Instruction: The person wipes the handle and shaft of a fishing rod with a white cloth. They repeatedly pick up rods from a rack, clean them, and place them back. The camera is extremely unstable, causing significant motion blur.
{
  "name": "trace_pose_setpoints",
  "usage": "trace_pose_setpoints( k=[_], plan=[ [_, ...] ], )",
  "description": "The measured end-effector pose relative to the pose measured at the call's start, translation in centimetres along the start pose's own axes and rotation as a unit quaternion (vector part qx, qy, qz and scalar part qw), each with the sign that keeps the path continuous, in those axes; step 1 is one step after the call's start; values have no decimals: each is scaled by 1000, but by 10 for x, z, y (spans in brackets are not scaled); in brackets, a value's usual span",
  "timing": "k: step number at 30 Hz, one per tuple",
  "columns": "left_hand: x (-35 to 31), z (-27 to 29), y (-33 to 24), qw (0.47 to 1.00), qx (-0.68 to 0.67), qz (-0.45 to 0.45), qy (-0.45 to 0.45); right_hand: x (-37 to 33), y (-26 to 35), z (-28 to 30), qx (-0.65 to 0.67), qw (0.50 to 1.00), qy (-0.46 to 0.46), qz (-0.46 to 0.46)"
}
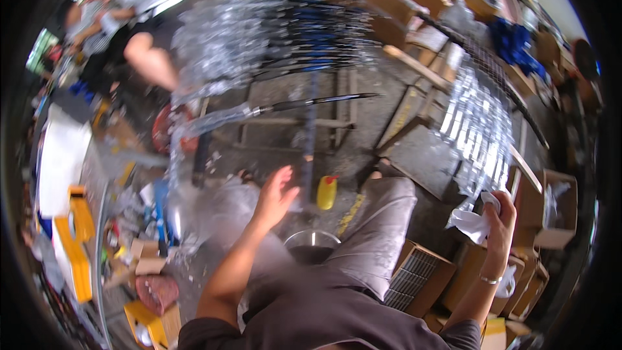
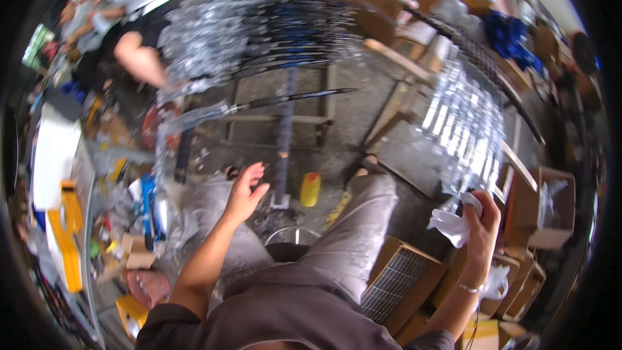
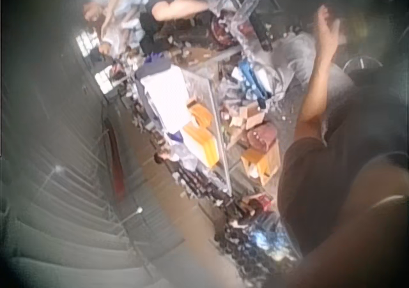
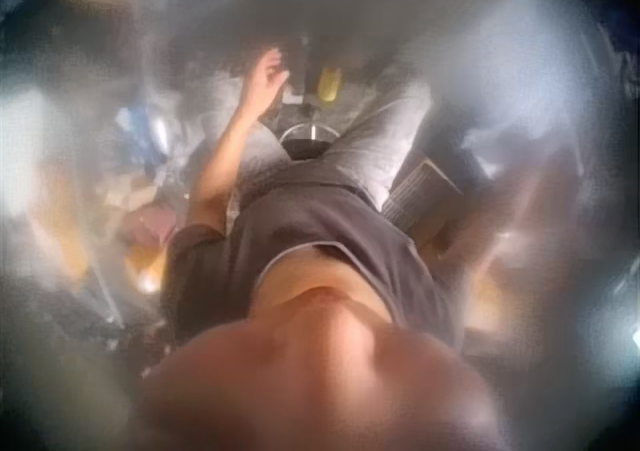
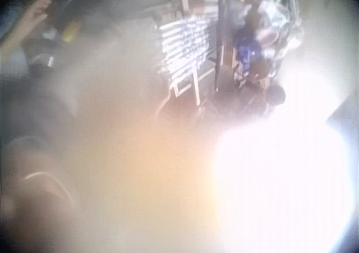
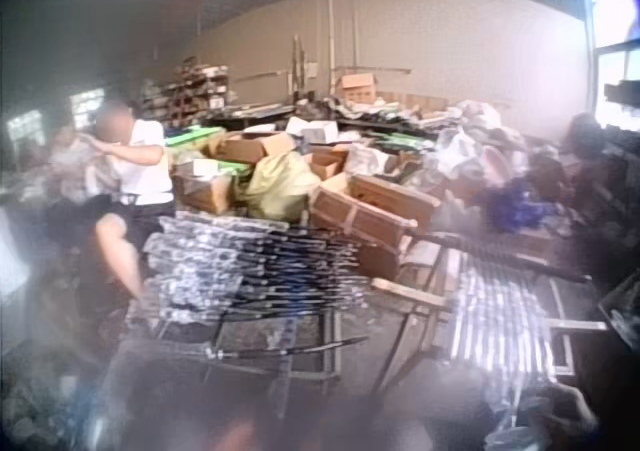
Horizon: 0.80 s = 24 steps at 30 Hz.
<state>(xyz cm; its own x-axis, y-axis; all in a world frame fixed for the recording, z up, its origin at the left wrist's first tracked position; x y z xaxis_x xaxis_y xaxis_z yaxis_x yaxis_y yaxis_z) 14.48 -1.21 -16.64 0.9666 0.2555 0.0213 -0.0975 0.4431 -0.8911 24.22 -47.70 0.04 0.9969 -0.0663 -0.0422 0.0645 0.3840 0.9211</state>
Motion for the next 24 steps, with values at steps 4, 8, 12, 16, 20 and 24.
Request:
trace_pose_setpoints(
  k=[4, 8, 12, 16, 20, 24],
  plan=[
    [21, 67, 20, 985, 144, -41, -91, -9, 28, -85, 75, 992, 103, 19],
    [65, 115, 34, 944, 289, -83, -135, -10, 33, -147, 132, 981, 137, -33],
    [127, 115, 39, 915, 362, -146, -97, -15, 36, -182, 158, 971, 165, -64],
    [168, 123, 70, 879, 462, -114, -33, -22, 24, -184, 129, 972, 166, -106],
    [190, 127, 93, 876, 473, -68, 72, -28, 10, -189, 121, 970, 144, -155],
    [196, 120, 107, 891, 427, -96, 123, -26, -2, -199, 110, 975, 148, -126]
  ],
)
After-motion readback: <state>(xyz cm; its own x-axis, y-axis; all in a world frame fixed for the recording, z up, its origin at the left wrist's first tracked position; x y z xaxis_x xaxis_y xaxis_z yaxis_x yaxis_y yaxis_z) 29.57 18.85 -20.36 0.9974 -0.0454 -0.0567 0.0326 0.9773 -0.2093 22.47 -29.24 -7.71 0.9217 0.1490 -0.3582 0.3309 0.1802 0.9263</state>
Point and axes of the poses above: each hand's wrist, its own x-axis towards the middle knuckle, its own z-axis out of the back of the hand, y = z × x, the point moved 5 cm from there along x, towards the middle knuckle, and after that the axes turned 2 degrees about -y, right-handed, at the moved point
